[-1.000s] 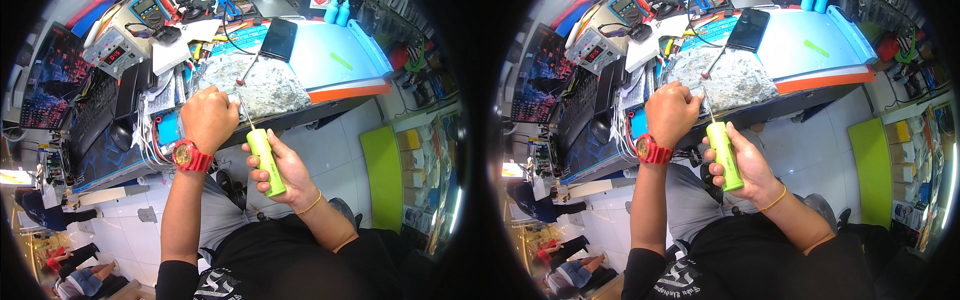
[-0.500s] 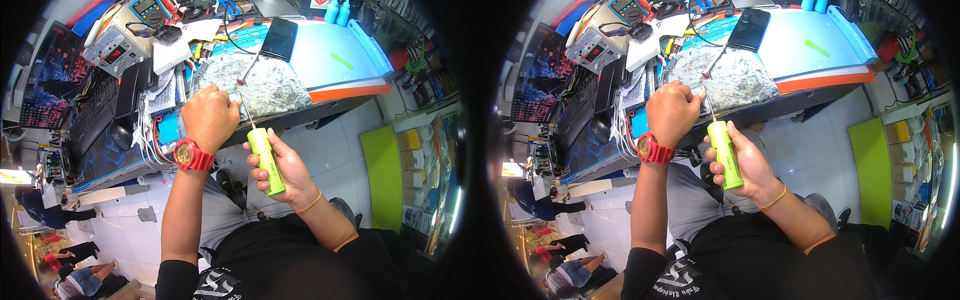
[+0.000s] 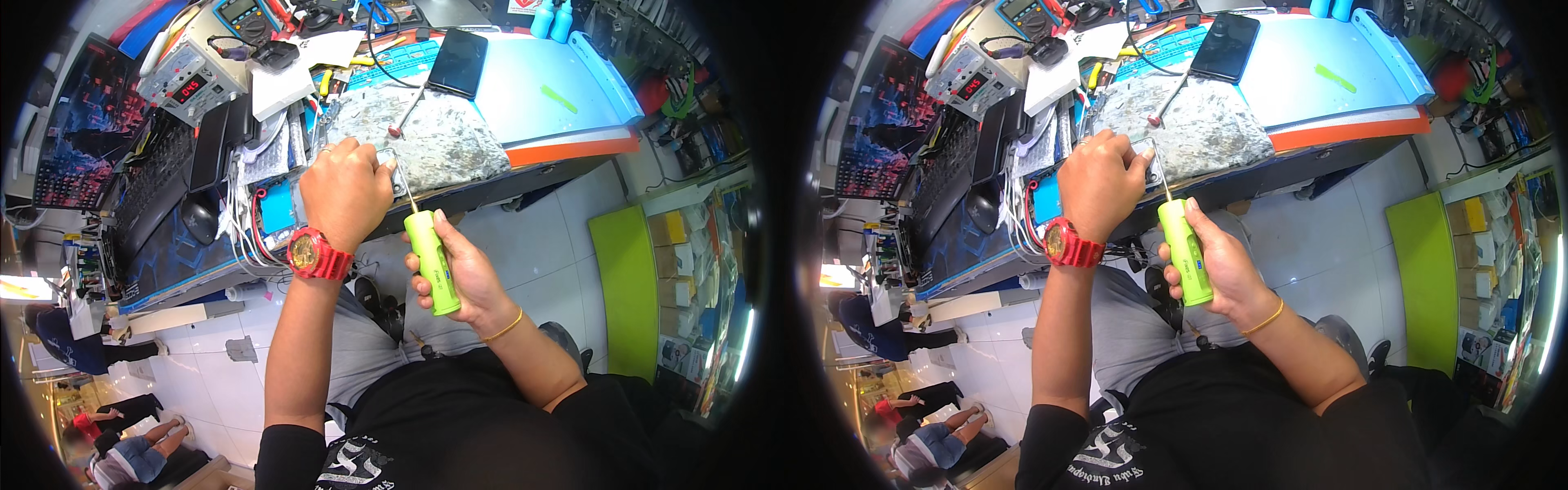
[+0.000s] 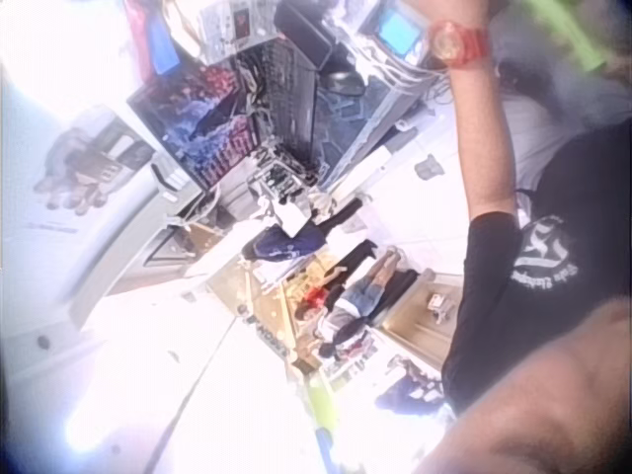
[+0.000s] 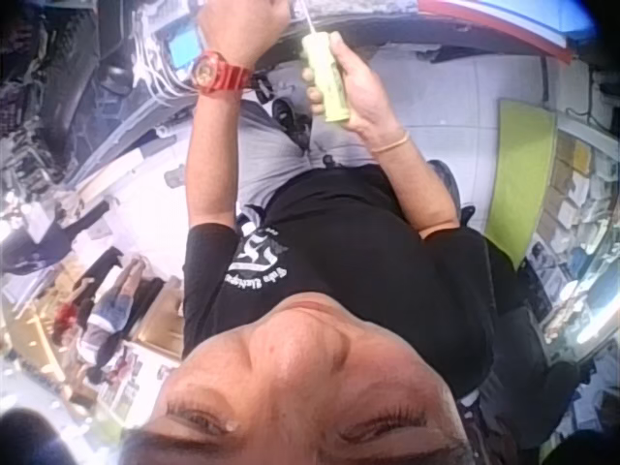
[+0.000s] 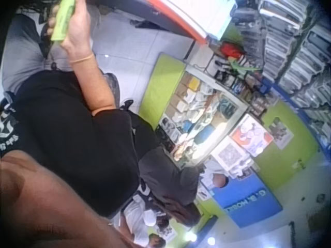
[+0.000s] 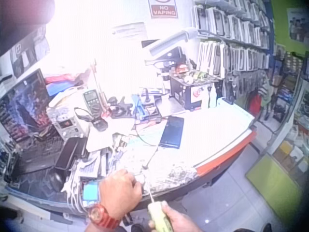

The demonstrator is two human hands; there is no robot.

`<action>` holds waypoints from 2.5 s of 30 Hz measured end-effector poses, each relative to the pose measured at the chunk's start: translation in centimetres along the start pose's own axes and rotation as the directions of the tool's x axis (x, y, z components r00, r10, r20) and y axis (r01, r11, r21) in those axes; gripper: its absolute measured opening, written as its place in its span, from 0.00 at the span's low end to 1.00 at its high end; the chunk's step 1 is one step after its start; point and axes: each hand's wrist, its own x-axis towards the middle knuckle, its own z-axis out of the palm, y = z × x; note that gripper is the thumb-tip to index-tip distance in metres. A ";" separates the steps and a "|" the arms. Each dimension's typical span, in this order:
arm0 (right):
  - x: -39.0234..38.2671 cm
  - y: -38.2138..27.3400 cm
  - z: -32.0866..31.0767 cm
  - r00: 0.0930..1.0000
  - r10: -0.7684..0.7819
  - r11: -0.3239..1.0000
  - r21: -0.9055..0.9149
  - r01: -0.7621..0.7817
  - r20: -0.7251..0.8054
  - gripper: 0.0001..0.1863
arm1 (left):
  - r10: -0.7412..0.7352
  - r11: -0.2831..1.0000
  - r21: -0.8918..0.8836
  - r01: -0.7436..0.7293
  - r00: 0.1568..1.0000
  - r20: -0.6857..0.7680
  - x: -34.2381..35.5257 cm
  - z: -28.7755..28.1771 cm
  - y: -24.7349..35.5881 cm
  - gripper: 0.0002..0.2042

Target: The person is using a screwdriver and a prying tool to disassemble the back panel of a mobile phone on a workbench.

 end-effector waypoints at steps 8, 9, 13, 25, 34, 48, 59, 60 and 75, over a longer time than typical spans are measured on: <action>-4.0 -0.7 -0.7 0.981 -0.149 0.905 -0.418 0.086 -0.121 0.25 | 0.145 0.964 -0.228 -0.134 0.989 0.028 -2.0 -0.7 -1.3 0.08; -4.5 -0.6 -1.2 0.976 -0.183 0.867 -0.488 0.103 -0.119 0.24 | 0.180 0.955 -0.247 -0.163 0.983 0.046 -2.2 -0.9 -1.8 0.09; -5.8 -1.1 -2.3 0.856 -0.517 0.309 -0.928 0.206 0.018 0.23 | 0.177 0.952 -0.265 -0.155 0.982 0.063 -2.9 -1.6 -1.0 0.11; -5.9 -3.6 -0.7 0.684 -0.613 -0.537 -0.844 0.006 0.395 0.28 | 0.090 0.978 -0.187 -0.097 0.995 -0.047 -4.8 -0.7 1.5 0.10; -5.2 -4.8 -1.8 0.690 -0.566 -0.634 -0.773 -0.014 0.451 0.26 | 0.051 0.982 -0.174 -0.078 0.987 -0.155 -5.3 0.7 1.3 0.08; -4.1 -6.3 -3.6 0.647 -0.536 -0.695 -0.719 0.026 0.542 0.30 | 0.063 0.996 -0.055 -0.071 0.987 -0.145 -4.9 0.7 1.8 0.12; -4.2 -6.5 -3.3 0.657 -0.538 -0.682 -0.731 0.029 0.527 0.29 | 0.050 0.997 -0.055 -0.059 0.987 -0.150 -4.9 0.8 1.8 0.12; -4.3 -6.5 -3.3 0.663 -0.534 -0.685 -0.728 0.025 0.524 0.29 | 0.052 0.996 -0.060 -0.062 0.987 -0.151 -4.9 0.7 1.8 0.12; -3.4 -7.4 -2.3 0.652 -0.486 -0.750 -0.661 0.030 0.582 0.28 | -0.009 0.993 -0.118 -0.015 0.979 -0.202 -5.3 1.1 1.5 0.12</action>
